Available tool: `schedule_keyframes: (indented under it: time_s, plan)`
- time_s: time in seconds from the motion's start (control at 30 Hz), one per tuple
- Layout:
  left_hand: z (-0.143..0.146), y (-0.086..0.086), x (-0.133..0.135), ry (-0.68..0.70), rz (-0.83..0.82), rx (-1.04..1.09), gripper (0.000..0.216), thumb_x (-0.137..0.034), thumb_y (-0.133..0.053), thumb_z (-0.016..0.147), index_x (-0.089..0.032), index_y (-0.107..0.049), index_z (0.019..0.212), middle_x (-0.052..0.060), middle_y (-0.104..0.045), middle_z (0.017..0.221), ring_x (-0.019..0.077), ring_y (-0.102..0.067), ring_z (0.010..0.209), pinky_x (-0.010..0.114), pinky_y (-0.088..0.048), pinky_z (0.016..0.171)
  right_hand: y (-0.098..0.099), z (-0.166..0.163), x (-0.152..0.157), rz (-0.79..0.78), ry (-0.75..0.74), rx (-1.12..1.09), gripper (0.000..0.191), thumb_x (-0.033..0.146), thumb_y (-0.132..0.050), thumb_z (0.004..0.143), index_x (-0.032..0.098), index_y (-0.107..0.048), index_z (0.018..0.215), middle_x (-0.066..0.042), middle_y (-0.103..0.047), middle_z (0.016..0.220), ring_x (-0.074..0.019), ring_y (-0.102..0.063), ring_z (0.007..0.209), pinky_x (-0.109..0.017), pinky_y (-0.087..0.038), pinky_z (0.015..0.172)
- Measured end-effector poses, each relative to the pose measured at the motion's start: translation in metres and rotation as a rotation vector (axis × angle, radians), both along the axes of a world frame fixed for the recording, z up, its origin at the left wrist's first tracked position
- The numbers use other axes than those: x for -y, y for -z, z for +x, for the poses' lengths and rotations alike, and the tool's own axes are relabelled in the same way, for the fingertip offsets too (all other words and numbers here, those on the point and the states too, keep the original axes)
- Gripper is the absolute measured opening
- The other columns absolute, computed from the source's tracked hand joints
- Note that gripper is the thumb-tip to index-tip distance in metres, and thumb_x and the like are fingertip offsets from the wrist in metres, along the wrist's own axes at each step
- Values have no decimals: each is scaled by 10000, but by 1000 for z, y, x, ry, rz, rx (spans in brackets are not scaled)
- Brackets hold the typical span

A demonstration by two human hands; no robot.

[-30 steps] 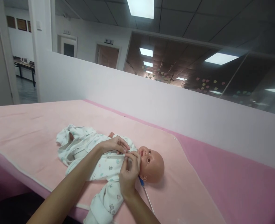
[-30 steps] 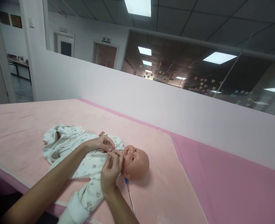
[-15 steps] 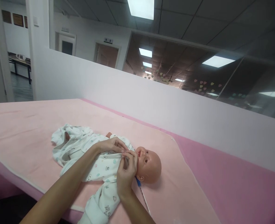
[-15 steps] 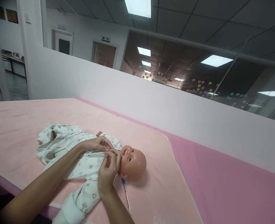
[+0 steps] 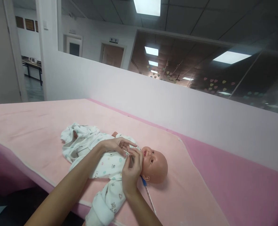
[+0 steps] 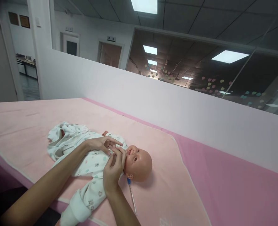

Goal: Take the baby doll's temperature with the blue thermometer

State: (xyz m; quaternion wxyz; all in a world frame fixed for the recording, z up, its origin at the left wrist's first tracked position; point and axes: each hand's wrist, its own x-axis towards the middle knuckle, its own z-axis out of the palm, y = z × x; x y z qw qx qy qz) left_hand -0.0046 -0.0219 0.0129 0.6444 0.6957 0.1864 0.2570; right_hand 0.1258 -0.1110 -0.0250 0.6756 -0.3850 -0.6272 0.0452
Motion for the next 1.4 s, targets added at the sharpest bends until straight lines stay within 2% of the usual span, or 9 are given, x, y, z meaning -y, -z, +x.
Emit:
schedule_keyframes:
  time_s: [0.3,0.43,0.6,0.8,0.97,1.13,1.4]
  plan:
    - [-2,2,-3,1,-10,13,788,-8,-752,545,-218,-489,1257,30,-685,834,150,-639,774,242,-504,690,1,1,-2,-14,-23,59,257,116,-383,852,198,-591,980,-85,-550,1045,-192,-510,1048,-359,-454,870]
    - [-3,1,-3,-13,-53,22,741,-8,-740,553,-203,-517,1232,23,-686,808,132,-632,749,211,-487,677,1,2,-3,-25,-43,81,282,114,-371,848,202,-593,999,-87,-557,1062,-197,-519,1053,-383,-437,902]
    - [-4,3,-3,-22,-73,21,677,-10,-733,548,-182,-559,1180,16,-682,791,141,-628,756,217,-483,671,-1,2,-4,-37,-100,59,322,74,-352,834,202,-592,1006,-76,-572,1053,-175,-522,1038,-346,-441,892]
    - [-3,6,-4,0,-86,35,745,-11,-722,561,-208,-489,1241,41,-662,922,149,-614,832,230,-469,706,-2,3,-6,-47,-160,24,345,49,-334,813,208,-590,981,-61,-598,1012,-175,-535,1007,-346,-452,860]
    - [-2,3,0,27,-101,56,738,-13,-686,596,-225,-458,1265,56,-629,1012,159,-592,890,235,-448,731,-3,2,-5,-63,-197,-17,275,107,-363,841,201,-584,977,-67,-595,1036,-178,-540,1009,-346,-450,865]
    - [0,0,3,15,-98,95,642,-25,-629,641,-213,-490,1239,33,-630,944,143,-577,859,235,-422,754,-3,3,-5,-82,-184,27,270,124,-367,844,196,-582,991,-77,-587,1064,-190,-513,1060,-367,-424,902]
    - [2,0,3,-7,-83,80,584,-18,-629,627,-206,-538,1173,11,-625,845,128,-563,784,224,-406,711,-3,3,-5,-54,-169,80,308,91,-373,805,190,-561,1027,-90,-574,1081,-198,-513,1066,-376,-440,888]
